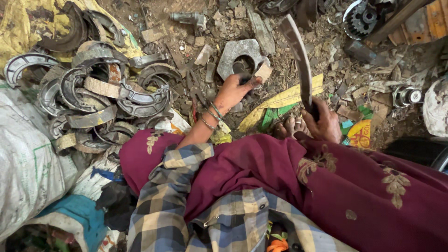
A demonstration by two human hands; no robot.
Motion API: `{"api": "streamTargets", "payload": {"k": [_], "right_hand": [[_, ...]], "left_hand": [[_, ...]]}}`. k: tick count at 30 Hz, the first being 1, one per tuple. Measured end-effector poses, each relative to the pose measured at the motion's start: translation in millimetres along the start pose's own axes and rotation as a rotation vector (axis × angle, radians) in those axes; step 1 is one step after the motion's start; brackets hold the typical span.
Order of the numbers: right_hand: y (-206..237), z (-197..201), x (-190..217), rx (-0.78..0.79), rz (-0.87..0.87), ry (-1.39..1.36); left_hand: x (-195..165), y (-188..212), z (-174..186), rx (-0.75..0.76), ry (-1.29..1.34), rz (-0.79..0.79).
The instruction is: The person sits on the ground and uses a hammer to repeatedly strike a metal part placed on a metal anvil. They adjust the part's position between strikes and continue shaping it.
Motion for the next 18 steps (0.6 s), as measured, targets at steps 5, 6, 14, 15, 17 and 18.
{"api": "streamTargets", "payload": {"k": [5, 6, 14, 15, 17, 18], "right_hand": [[0, -10, -8, 0.054, -0.069, 0.05], [-2, -17, -16, 0.112, -0.159, 0.084], [-11, -53, -48, 0.381, -0.104, 0.217], [-10, -52, -48, 0.357, -0.083, 0.194], [-6, -45, -47, 0.283, -0.069, 0.137], [-3, -39, -48, 0.231, -0.082, 0.106]], "left_hand": [[-11, 9, 0, -0.112, -0.18, -0.069], [-14, 10, 0, -0.139, -0.188, -0.113], [2, 6, 4, -0.165, -0.107, 0.008], [5, 6, 2, -0.172, -0.072, 0.055], [6, 5, 0, -0.19, -0.17, 0.063], [5, 5, 0, -0.198, -0.218, 0.067]]}}
Point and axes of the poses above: each hand's wrist, its own y-axis away from the middle knuckle, its own z-axis out of the back of the hand, x = y × z, the point moved 5 cm from there along -y, towards the middle knuckle, and after that the axes turned 3 degrees about -y, right-handed, at the moved point
